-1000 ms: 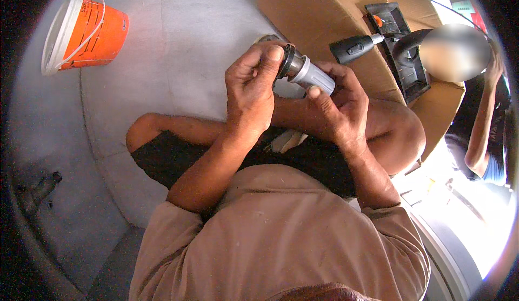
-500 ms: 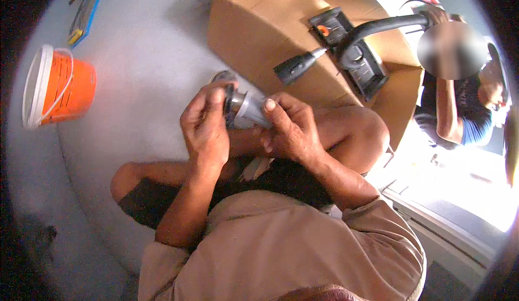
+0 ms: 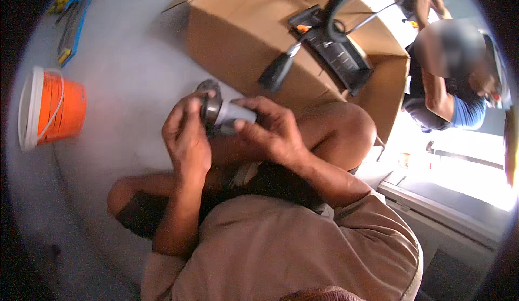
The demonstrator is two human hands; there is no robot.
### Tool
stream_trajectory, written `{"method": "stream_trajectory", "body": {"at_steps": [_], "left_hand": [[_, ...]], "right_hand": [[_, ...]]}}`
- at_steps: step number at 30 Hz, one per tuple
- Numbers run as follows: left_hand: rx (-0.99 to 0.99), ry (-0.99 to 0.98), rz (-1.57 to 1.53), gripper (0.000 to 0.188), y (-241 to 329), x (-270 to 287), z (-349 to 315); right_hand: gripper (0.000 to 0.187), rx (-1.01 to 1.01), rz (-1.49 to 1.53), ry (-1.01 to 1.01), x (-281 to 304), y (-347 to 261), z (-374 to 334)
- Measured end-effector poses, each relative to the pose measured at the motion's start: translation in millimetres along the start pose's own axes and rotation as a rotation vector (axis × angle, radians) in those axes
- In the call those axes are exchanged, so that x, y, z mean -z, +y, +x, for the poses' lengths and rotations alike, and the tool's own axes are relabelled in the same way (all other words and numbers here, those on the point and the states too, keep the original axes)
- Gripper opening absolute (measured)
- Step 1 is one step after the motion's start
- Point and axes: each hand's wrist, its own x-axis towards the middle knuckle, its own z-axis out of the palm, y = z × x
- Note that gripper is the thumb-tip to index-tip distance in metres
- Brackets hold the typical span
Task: The person assembles a kitchen faucet by sliding O-rings and mounting hardware onto the hose assembly. The person picks up various components from a box and fits them together manually.
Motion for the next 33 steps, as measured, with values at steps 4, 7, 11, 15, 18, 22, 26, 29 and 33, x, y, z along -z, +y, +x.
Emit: {"method": "stream_trajectory", "body": {"at_steps": [4,7,11,15,18,22,26,29,33], "left_hand": [[0.041,-0.048,0.031,0.034,-2.5,-2.9,-4.3],[-0.005,-0.052,-0.056,0.028,-9.5,-5.1,-2.4],[-0.032,-0.050,-0.131,0.025,-11.3,-6.4,-2.7],[-0.022,-0.052,-0.154,0.026,-15.6,-8.0,-0.4],[-0.037,-0.082,-0.135,0.026,-17.7,-6.9,-0.2],[-0.019,-0.088,-0.130,0.027,-13.9,-1.1,0.5],[-0.001,-0.092,-0.133,0.028,-10.6,6.4,0.9],[-0.006,-0.104,-0.179,0.030,-11.4,-4.0,1.7],[-0.009,-0.047,0.166,0.032,6.5,-17.3,16.1]], "right_hand": [[0.033,-0.156,0.115,0.062,0.6,-8.5,-6.1],[0.031,-0.024,0.077,0.094,-2.4,-1.4,-5.5],[0.034,-0.023,-0.020,0.079,0.1,-4.1,-5.8],[0.038,-0.187,0.008,0.038,7.7,-4.2,-3.1],[0.038,-0.281,0.219,0.043,6.8,-3.8,-5.2],[0.030,-0.225,0.208,0.082,0.7,-3.7,-2.7],[0.024,-0.036,-0.042,0.121,-8.8,-4.4,-3.2],[0.025,0.010,-0.040,0.147,-4.1,-3.4,-6.0],[0.026,-0.046,-0.099,0.188,19.6,-13.4,5.8]]}}
